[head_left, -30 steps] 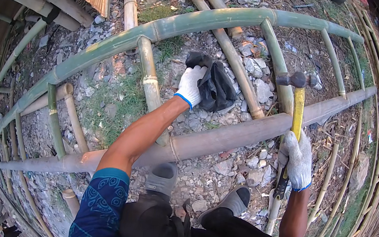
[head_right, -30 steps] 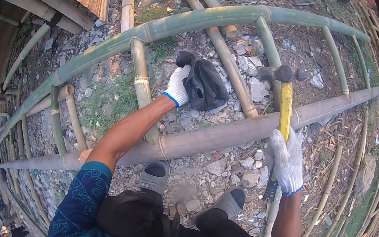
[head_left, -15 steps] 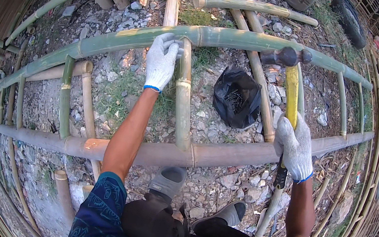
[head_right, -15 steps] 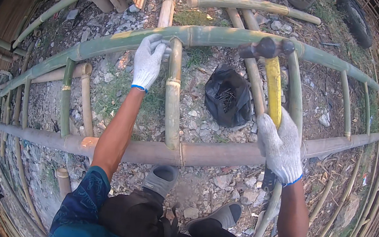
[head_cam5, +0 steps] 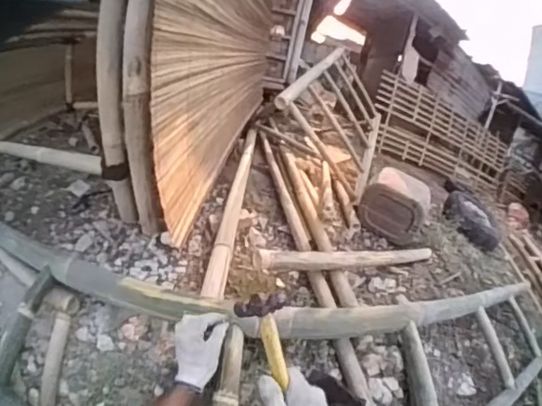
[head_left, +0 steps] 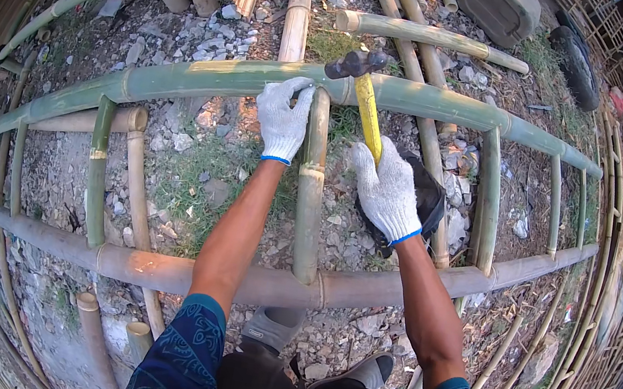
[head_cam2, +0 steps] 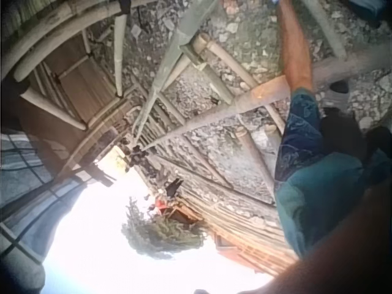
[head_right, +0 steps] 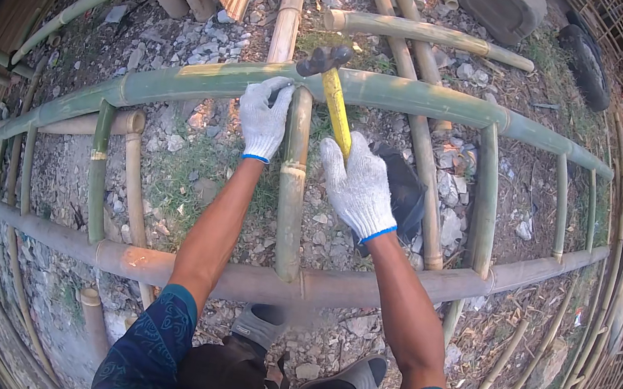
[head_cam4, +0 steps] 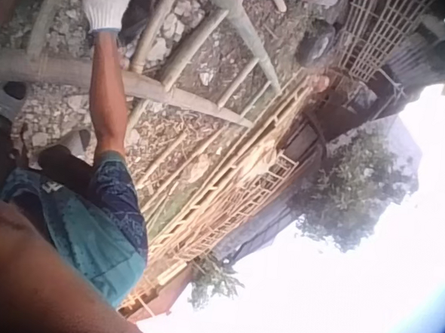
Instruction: The person assembles a bamboo structure by taking pegs from plastic bags, positioning them into holes in bamboo poles, and driving them in with a hammer.
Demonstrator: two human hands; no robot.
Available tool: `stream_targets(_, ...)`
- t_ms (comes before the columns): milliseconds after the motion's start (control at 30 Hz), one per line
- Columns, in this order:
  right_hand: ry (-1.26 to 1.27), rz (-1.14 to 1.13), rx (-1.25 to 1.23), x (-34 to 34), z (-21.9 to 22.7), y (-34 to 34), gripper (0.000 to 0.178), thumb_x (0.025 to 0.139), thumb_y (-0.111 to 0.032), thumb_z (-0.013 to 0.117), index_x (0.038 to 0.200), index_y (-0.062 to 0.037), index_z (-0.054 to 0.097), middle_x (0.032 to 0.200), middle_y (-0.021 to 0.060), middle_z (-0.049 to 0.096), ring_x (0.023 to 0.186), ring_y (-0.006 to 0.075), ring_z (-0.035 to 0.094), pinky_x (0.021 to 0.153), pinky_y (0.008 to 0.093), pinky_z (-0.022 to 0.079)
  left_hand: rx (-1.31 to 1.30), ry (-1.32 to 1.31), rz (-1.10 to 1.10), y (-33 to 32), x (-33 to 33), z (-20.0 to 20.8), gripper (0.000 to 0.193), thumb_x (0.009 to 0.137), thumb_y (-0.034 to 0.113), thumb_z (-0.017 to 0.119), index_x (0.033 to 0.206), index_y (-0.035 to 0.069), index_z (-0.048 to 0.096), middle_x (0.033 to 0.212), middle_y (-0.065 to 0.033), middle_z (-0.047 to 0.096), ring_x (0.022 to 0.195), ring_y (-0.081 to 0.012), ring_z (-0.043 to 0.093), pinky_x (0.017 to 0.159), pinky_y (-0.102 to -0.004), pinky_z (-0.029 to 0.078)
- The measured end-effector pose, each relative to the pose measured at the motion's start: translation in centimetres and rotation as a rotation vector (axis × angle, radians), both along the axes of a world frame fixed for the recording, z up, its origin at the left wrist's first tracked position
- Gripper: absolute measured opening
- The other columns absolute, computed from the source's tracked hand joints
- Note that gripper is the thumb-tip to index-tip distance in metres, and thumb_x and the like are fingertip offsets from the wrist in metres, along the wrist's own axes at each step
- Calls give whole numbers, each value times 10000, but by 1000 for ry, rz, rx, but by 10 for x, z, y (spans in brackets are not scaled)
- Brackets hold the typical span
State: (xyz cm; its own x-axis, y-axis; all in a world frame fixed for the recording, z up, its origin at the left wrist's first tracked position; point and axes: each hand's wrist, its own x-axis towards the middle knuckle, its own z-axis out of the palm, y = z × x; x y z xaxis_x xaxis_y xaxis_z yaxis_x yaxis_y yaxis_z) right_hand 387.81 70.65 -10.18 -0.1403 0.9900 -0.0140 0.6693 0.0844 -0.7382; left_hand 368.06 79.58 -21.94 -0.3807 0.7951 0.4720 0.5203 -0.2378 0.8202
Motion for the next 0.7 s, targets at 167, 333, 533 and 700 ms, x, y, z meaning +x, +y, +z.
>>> stream_targets(167,-85,15,224,-12,-28,2,231,1059,-255,605,1030,-33,545,688,237,633,653,467,676,562,541,525,-35,18,77,-1,3,-7,158,924,220,780,1055,135,798,1029,-56,773,1010,-282,674,953,-434,463)
stream_targets(333,-206,61,340,-8,-58,15,221,1033,-243,650,1013,-46,552,681,214,638,616,430,682,545,510,540,-48,5,96,2,11,-7,142,901,180,792,1036,137,794,1011,-48,770,1005,-282,671,946,-437,466)
stream_targets(533,-227,46,313,-8,-65,16,240,1025,-249,664,990,-44,543,677,206,638,609,416,685,546,500,547,33,52,142,1,14,-6,148,885,148,797,1033,135,793,1011,-47,767,989,-283,662,949,-437,474)
stream_targets(700,-274,58,245,-6,-71,27,182,1018,-196,653,1057,-37,574,718,251,644,688,473,679,586,543,524,16,5,151,0,16,-7,147,885,154,798,1031,134,800,1003,-40,769,1002,-277,658,953,-425,479)
